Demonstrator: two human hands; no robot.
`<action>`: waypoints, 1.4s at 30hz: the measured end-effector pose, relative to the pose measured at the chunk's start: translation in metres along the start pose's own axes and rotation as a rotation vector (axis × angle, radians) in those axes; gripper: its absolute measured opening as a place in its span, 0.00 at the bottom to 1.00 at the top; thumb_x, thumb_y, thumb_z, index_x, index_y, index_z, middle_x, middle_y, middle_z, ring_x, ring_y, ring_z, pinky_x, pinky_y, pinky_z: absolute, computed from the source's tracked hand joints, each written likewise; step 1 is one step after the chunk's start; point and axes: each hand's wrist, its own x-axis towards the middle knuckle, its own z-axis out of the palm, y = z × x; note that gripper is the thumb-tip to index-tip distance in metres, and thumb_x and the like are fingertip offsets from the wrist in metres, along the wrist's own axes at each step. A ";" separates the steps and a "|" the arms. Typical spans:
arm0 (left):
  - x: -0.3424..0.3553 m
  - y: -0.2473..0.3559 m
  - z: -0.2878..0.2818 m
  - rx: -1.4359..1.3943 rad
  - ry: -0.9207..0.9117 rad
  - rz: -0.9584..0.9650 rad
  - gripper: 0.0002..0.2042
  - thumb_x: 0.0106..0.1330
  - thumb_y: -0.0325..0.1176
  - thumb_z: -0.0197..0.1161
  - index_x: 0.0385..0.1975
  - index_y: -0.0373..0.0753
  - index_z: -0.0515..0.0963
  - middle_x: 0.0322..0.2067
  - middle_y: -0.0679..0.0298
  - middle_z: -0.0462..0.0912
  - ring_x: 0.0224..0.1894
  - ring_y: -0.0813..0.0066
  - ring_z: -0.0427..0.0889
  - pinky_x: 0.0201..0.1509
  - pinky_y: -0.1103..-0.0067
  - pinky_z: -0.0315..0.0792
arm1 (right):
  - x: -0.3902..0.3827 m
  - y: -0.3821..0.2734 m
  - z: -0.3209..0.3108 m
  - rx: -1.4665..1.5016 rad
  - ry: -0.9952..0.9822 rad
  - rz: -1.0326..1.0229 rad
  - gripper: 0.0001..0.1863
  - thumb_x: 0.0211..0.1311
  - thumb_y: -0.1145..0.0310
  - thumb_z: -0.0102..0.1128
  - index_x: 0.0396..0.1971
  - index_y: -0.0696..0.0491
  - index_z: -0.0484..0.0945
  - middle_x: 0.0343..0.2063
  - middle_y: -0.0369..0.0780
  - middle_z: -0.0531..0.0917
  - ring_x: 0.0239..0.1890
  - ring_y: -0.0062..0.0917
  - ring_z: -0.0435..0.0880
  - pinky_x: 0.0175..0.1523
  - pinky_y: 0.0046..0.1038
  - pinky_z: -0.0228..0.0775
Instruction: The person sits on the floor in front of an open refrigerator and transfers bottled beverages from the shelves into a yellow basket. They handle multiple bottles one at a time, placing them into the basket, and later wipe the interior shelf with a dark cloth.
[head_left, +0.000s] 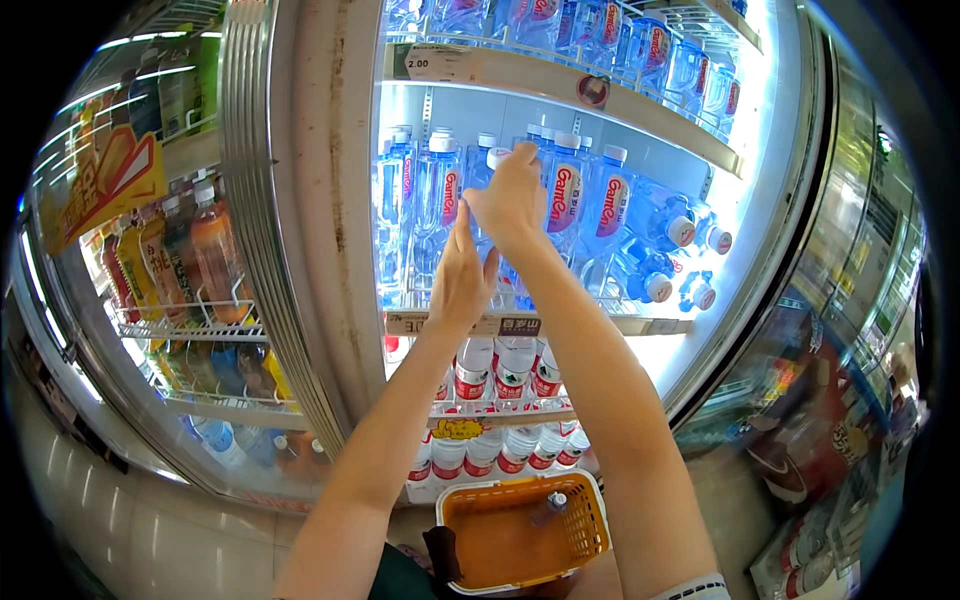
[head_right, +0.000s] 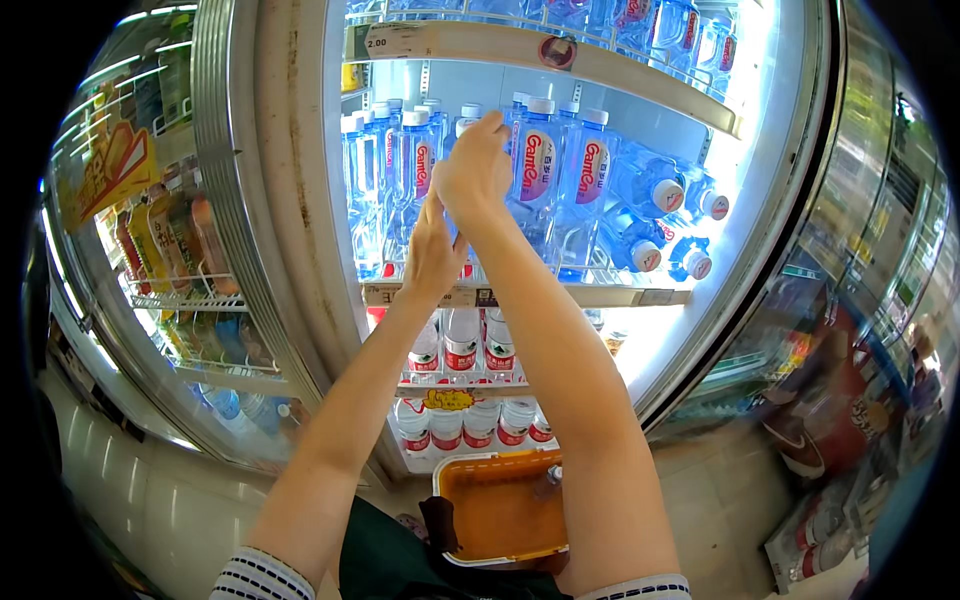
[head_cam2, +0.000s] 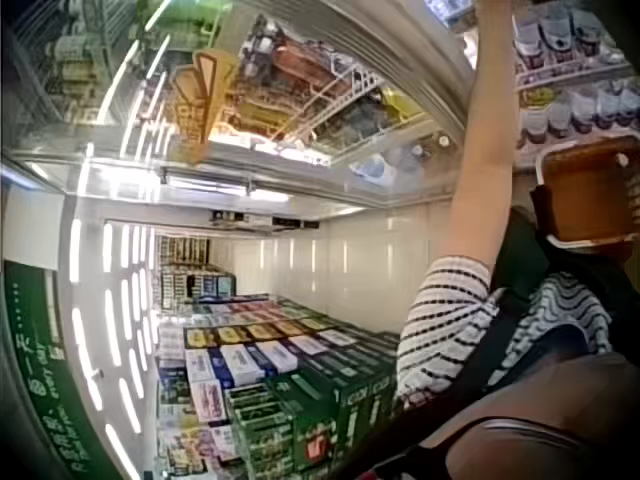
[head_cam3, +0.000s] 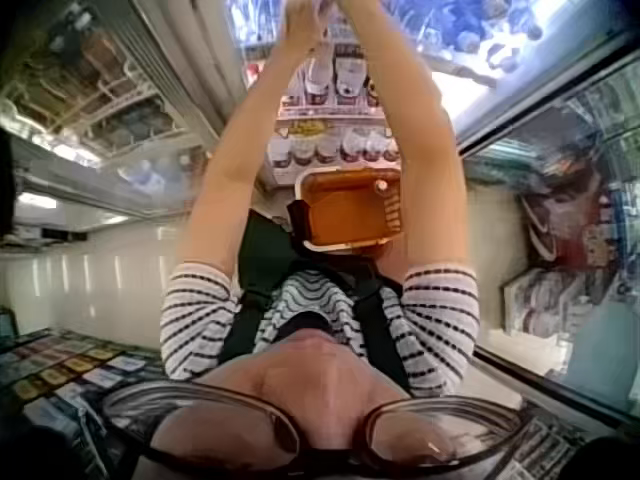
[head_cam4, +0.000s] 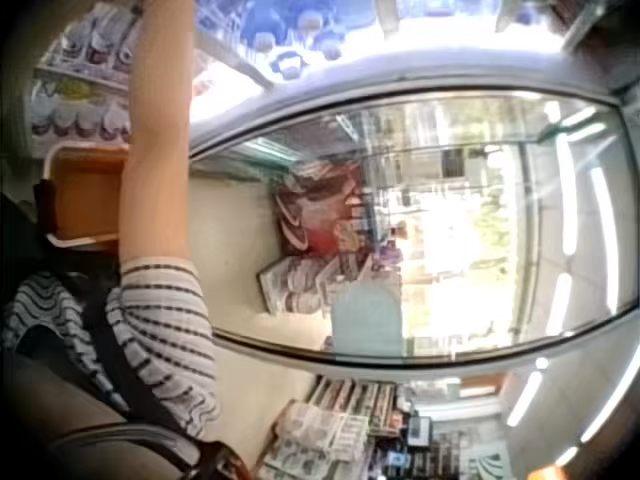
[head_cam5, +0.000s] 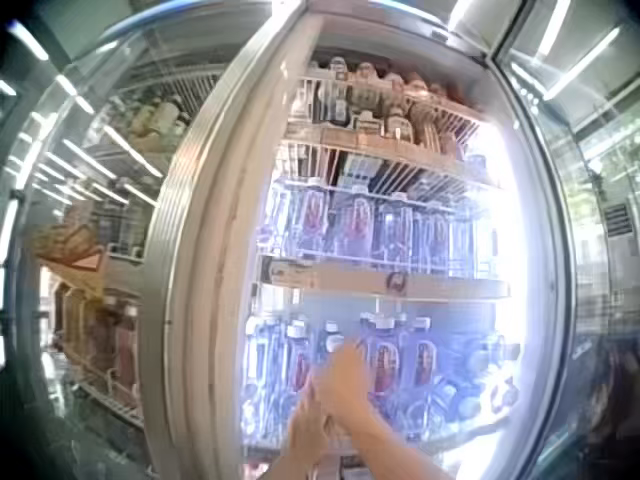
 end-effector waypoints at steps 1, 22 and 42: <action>-0.002 -0.004 0.003 0.045 0.039 0.063 0.36 0.61 0.27 0.61 0.64 0.24 0.48 0.55 0.35 0.67 0.54 0.39 0.72 0.55 0.63 0.71 | -0.009 0.003 -0.003 -0.020 -0.006 -0.011 0.42 0.40 0.67 0.74 0.56 0.63 0.60 0.53 0.51 0.70 0.52 0.48 0.75 0.54 0.39 0.71; -0.118 0.137 0.001 -0.180 -0.141 0.221 0.32 0.48 0.34 0.70 0.56 0.39 0.67 0.49 0.58 0.77 0.44 0.59 0.79 0.43 0.72 0.75 | -0.206 0.097 -0.176 0.208 0.014 -0.048 0.33 0.39 0.77 0.75 0.51 0.56 0.72 0.47 0.38 0.71 0.47 0.24 0.78 0.44 0.22 0.80; -0.460 0.102 0.136 -0.494 -1.306 -0.799 0.28 0.55 0.23 0.53 0.60 0.30 0.63 0.53 0.42 0.73 0.56 0.49 0.73 0.59 0.66 0.68 | -0.457 0.399 0.012 -0.366 -0.221 1.025 0.27 0.40 0.70 0.70 0.43 0.60 0.70 0.44 0.51 0.74 0.46 0.47 0.76 0.51 0.42 0.70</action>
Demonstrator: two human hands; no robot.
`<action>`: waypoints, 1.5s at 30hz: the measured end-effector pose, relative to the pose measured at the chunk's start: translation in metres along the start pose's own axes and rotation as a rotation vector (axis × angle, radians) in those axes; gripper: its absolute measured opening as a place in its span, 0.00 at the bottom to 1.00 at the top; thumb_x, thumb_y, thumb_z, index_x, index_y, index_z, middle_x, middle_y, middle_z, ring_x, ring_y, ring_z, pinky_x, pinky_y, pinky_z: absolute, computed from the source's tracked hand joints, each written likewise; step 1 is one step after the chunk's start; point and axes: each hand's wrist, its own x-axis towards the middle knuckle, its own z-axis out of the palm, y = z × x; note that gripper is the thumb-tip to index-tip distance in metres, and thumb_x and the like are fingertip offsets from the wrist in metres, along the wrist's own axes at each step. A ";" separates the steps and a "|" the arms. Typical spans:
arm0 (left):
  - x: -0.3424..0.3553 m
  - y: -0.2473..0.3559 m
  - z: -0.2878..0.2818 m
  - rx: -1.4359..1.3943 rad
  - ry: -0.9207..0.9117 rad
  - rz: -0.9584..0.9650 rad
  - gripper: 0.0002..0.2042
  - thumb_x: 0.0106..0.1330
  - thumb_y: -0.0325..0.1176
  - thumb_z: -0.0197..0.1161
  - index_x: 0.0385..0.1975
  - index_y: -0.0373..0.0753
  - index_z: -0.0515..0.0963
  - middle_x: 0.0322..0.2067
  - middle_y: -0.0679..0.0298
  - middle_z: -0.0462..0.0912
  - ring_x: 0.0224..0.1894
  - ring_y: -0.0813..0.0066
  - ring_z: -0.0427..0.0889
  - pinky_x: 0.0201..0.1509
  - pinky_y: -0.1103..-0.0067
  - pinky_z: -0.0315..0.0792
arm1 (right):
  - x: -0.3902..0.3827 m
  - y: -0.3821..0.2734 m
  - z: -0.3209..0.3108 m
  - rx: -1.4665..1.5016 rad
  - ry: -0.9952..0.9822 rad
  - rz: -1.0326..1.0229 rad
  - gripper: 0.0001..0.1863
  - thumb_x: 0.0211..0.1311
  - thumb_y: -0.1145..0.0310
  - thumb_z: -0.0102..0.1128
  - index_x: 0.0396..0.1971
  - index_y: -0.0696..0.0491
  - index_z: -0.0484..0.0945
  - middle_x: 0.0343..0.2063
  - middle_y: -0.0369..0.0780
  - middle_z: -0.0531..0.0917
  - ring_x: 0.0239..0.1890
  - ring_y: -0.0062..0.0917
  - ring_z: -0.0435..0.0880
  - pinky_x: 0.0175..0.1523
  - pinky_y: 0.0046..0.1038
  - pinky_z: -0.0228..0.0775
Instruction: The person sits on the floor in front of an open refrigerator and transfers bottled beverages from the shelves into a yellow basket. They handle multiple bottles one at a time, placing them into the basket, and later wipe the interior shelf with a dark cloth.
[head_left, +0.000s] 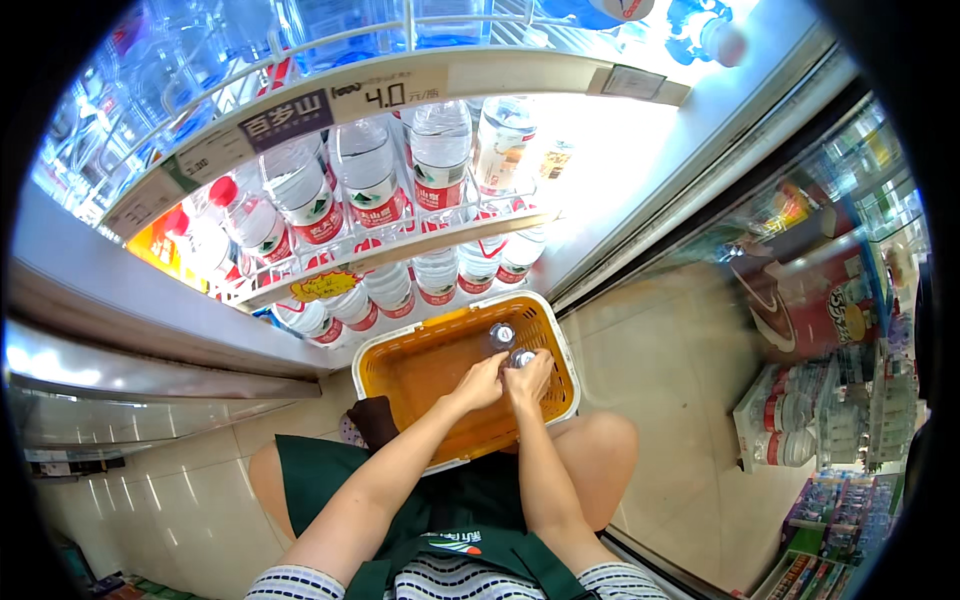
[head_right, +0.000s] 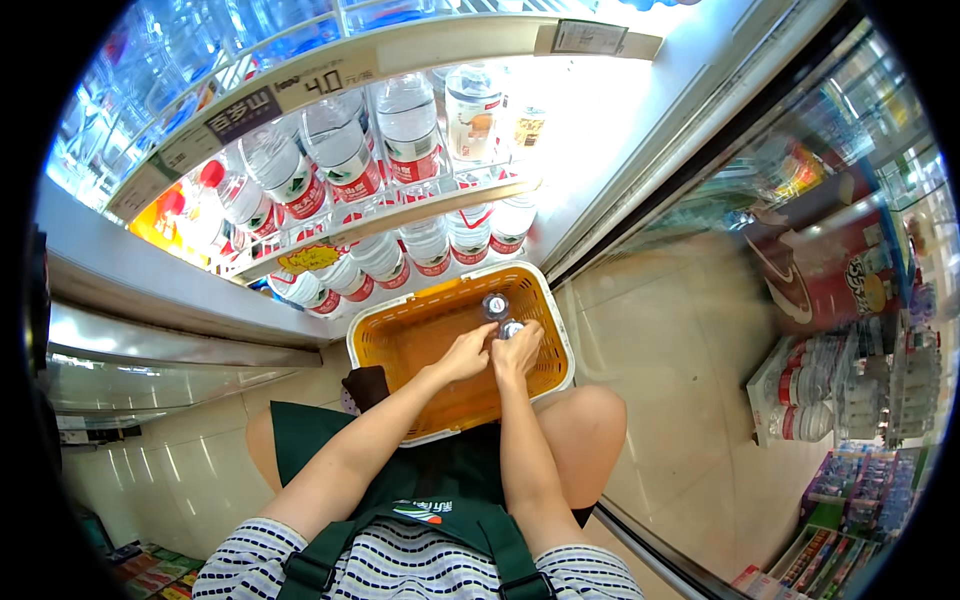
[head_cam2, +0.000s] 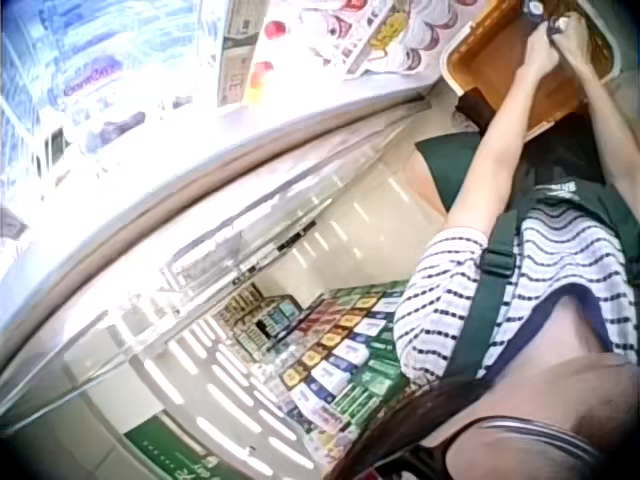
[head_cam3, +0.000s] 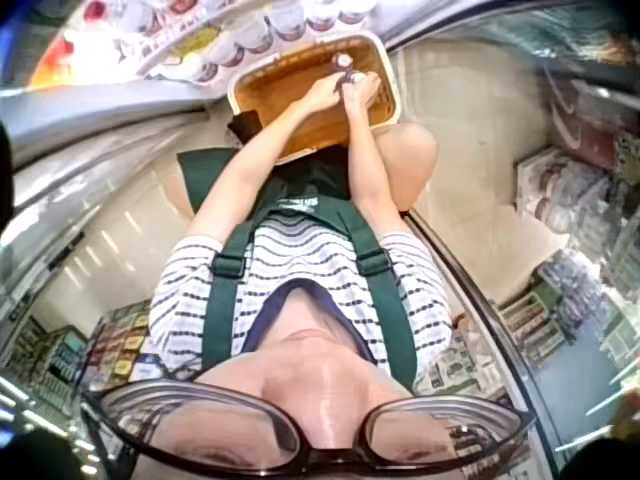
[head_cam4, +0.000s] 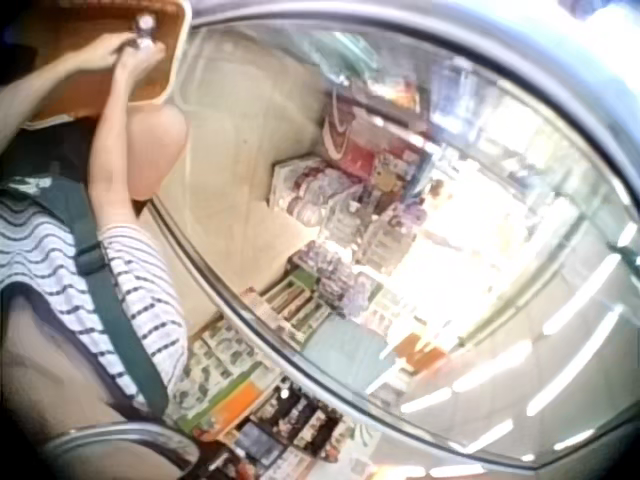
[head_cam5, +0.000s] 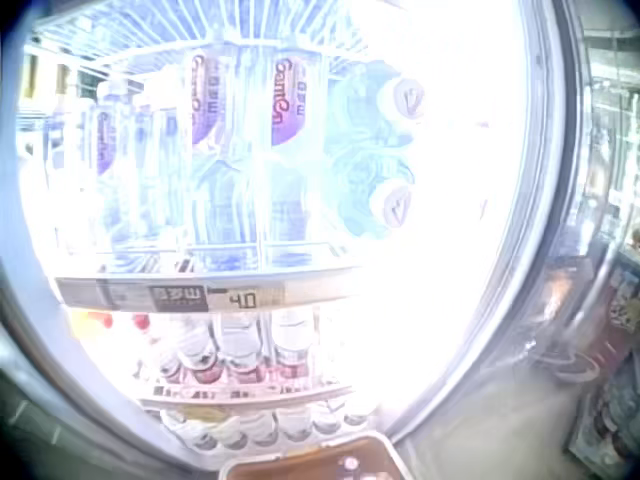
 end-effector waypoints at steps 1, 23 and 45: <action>0.002 -0.005 0.005 -0.027 -0.019 -0.026 0.28 0.55 0.23 0.52 0.60 0.30 0.63 0.54 0.41 0.72 0.57 0.49 0.72 0.60 0.66 0.68 | 0.000 0.005 0.008 0.019 0.025 0.015 0.27 0.41 0.70 0.70 0.43 0.59 0.69 0.44 0.50 0.74 0.46 0.47 0.76 0.50 0.42 0.70; -0.010 -0.018 -0.003 0.012 0.034 0.009 0.34 0.51 0.21 0.50 0.64 0.28 0.57 0.59 0.39 0.66 0.63 0.48 0.65 0.66 0.66 0.60 | -0.003 -0.002 0.026 0.158 0.045 -0.203 0.37 0.45 0.72 0.67 0.57 0.59 0.62 0.52 0.53 0.66 0.56 0.49 0.66 0.61 0.42 0.59; -0.092 0.285 -0.406 0.412 1.369 0.944 0.22 0.57 0.14 0.48 0.54 0.29 0.65 0.47 0.47 0.76 0.51 0.54 0.78 0.56 0.68 0.73 | -0.075 -0.529 -0.219 0.756 0.161 -1.360 0.21 0.58 0.69 0.58 0.50 0.61 0.69 0.45 0.54 0.78 0.48 0.43 0.80 0.51 0.36 0.73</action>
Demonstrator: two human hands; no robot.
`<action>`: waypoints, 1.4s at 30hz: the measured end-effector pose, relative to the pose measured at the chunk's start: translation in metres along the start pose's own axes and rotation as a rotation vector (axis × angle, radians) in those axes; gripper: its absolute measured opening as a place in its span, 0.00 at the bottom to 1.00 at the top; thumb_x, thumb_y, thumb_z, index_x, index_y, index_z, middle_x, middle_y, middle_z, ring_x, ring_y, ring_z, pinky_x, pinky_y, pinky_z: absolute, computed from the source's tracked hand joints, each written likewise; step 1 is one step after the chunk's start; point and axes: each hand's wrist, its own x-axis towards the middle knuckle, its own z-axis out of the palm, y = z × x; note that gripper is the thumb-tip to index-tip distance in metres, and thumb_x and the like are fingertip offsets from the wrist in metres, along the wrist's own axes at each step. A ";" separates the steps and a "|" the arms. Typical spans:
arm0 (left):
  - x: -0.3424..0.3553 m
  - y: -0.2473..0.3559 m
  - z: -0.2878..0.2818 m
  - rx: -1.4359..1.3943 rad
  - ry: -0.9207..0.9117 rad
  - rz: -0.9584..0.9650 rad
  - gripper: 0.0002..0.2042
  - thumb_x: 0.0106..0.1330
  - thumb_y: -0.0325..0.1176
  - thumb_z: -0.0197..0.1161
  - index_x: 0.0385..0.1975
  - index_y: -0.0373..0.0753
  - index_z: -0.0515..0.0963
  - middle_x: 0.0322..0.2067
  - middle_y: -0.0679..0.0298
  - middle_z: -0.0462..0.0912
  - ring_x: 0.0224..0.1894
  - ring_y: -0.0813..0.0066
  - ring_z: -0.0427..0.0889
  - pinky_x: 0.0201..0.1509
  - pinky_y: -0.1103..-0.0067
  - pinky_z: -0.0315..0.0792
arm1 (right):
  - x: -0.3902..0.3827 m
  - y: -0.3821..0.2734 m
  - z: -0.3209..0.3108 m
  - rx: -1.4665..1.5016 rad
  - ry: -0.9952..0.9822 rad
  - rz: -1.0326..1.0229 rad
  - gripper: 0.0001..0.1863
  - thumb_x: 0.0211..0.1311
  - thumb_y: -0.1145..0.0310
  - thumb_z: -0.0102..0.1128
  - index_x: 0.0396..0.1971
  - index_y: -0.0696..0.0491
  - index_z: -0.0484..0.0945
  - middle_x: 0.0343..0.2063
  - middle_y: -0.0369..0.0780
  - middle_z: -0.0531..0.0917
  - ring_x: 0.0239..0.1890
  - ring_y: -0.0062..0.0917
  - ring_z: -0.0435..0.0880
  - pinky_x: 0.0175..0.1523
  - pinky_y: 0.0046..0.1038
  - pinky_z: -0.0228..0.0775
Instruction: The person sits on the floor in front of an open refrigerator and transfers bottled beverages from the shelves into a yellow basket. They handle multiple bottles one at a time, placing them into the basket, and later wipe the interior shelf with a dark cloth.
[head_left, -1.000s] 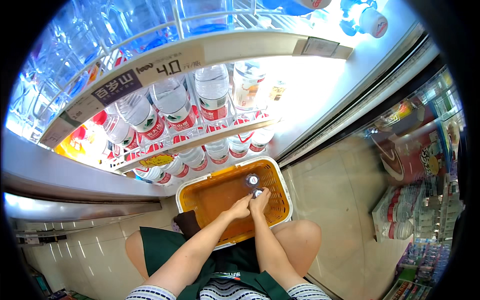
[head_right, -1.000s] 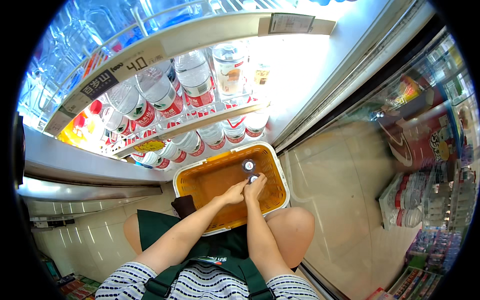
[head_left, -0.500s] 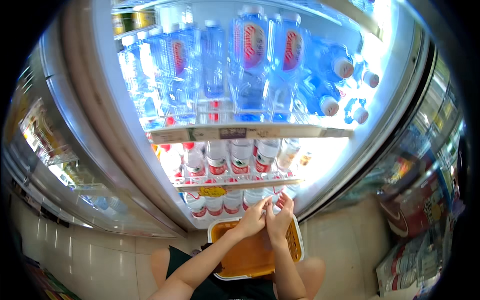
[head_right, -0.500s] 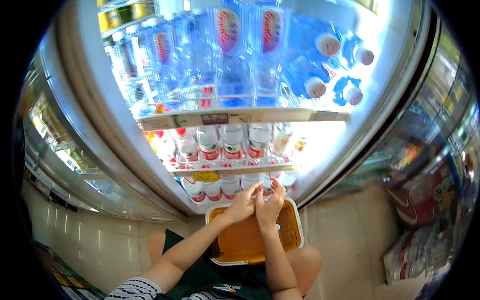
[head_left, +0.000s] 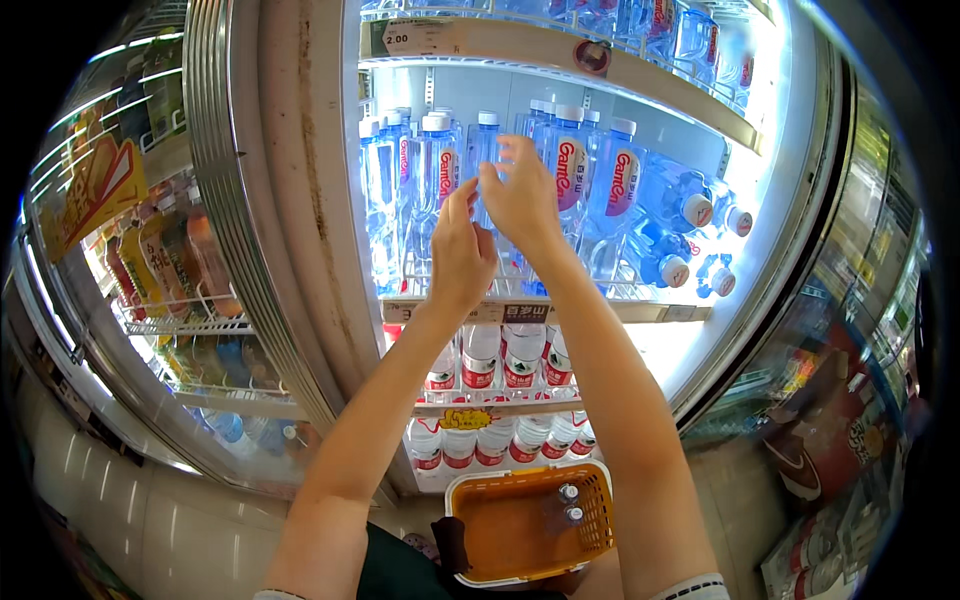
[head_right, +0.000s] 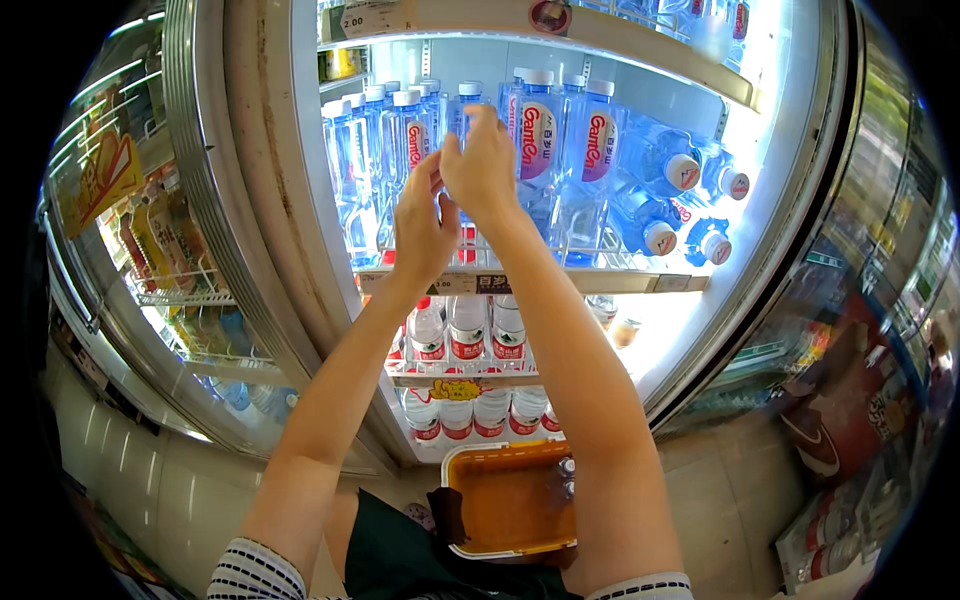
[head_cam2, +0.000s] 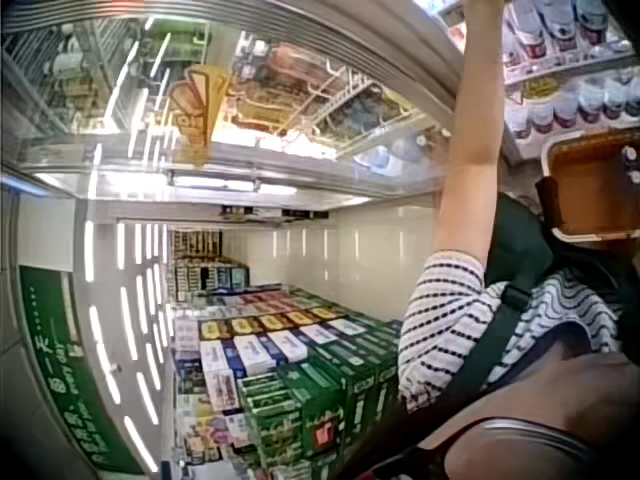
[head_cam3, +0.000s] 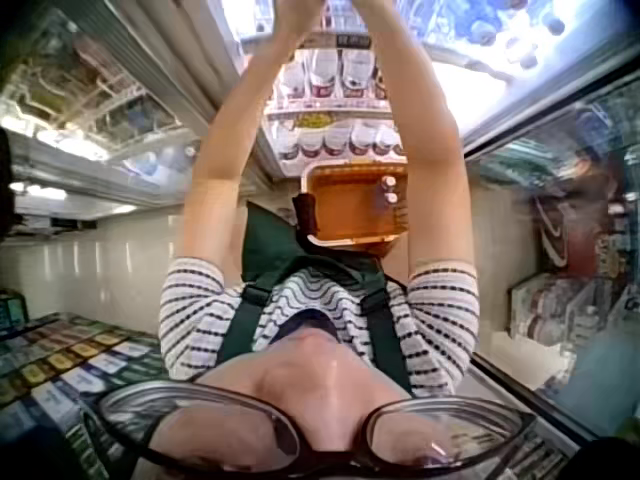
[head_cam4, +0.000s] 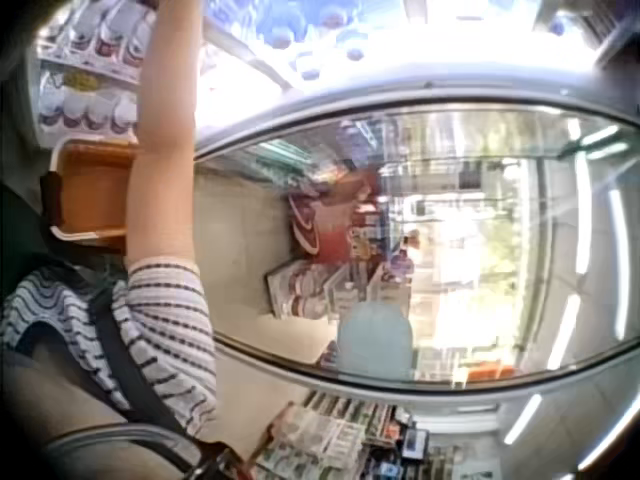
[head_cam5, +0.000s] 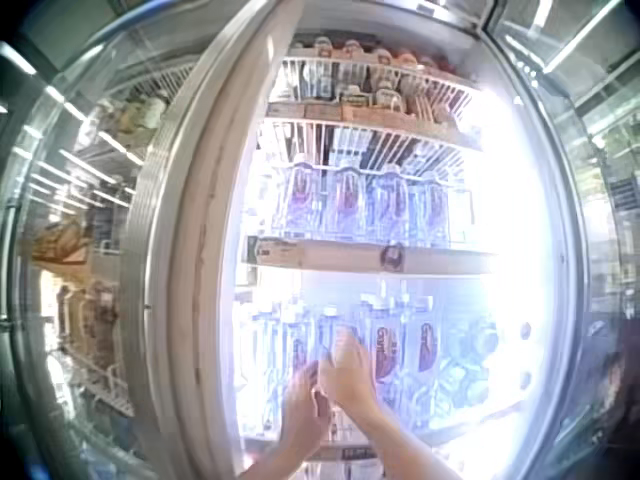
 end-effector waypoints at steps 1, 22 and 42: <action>-0.002 -0.006 0.003 -0.026 -0.031 -0.028 0.23 0.56 0.13 0.46 0.55 0.29 0.64 0.48 0.45 0.76 0.52 0.51 0.78 0.56 0.67 0.73 | 0.014 0.010 0.012 -0.067 0.003 -0.018 0.23 0.58 0.68 0.58 0.51 0.61 0.67 0.45 0.55 0.78 0.48 0.46 0.79 0.52 0.39 0.71; -0.018 -0.018 0.013 0.056 0.001 -0.112 0.28 0.61 0.25 0.60 0.60 0.25 0.59 0.52 0.38 0.73 0.55 0.48 0.75 0.53 0.65 0.76 | 0.043 0.006 0.023 -0.377 -0.151 0.170 0.38 0.35 0.68 0.72 0.49 0.68 0.66 0.47 0.60 0.72 0.52 0.52 0.73 0.55 0.38 0.70; -0.044 0.153 -0.026 0.039 0.009 0.128 0.36 0.48 0.38 0.72 0.60 0.41 0.68 0.45 0.59 0.80 0.43 0.62 0.81 0.43 0.73 0.76 | -0.091 -0.131 -0.197 -0.064 -0.115 -0.026 0.33 0.38 0.76 0.76 0.50 0.58 0.74 0.44 0.39 0.81 0.44 0.22 0.80 0.41 0.21 0.77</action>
